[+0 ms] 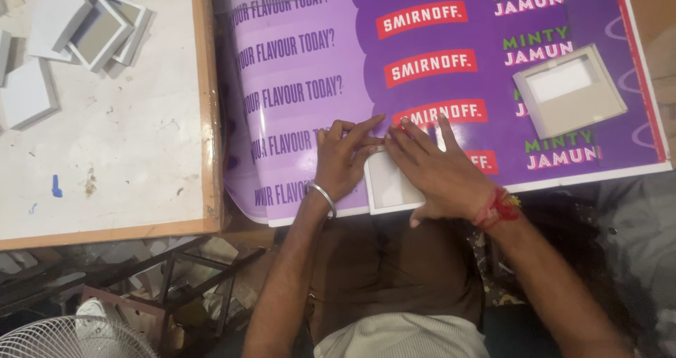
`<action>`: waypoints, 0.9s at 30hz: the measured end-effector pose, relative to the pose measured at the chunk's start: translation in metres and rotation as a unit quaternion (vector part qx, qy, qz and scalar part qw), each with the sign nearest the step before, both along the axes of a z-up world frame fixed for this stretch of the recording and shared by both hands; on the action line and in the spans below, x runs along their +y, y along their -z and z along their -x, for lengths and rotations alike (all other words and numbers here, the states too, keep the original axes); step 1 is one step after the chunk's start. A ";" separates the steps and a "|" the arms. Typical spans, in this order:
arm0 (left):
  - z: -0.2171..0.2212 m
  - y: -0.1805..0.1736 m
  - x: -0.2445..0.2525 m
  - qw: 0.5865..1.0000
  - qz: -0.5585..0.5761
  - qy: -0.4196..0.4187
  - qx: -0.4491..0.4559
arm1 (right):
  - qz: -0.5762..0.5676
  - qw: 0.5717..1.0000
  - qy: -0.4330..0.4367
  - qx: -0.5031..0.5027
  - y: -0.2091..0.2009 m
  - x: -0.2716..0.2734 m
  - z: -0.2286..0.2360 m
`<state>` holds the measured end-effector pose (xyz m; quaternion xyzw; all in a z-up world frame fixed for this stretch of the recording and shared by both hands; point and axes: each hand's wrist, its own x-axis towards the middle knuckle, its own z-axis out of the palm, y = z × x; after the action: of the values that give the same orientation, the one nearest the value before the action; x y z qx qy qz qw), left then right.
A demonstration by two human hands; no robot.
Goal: The person assembles small square photo frames by hand on a purple promotional poster. They pick up frame parts, align the inner and outer pieces, and press them together, then place the completed frames on the poster.
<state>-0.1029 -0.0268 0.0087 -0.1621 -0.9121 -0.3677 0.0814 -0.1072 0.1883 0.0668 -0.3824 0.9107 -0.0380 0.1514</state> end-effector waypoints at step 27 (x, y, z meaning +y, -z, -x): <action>-0.074 0.006 0.059 0.976 0.156 -0.134 0.072 | 0.089 0.992 0.074 0.044 0.031 0.019 -0.026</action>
<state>-0.0285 0.0326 0.0027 -0.0753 -0.9633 -0.1943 0.1693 -0.0814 0.2072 0.0357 -0.3274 0.9352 -0.1132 0.0729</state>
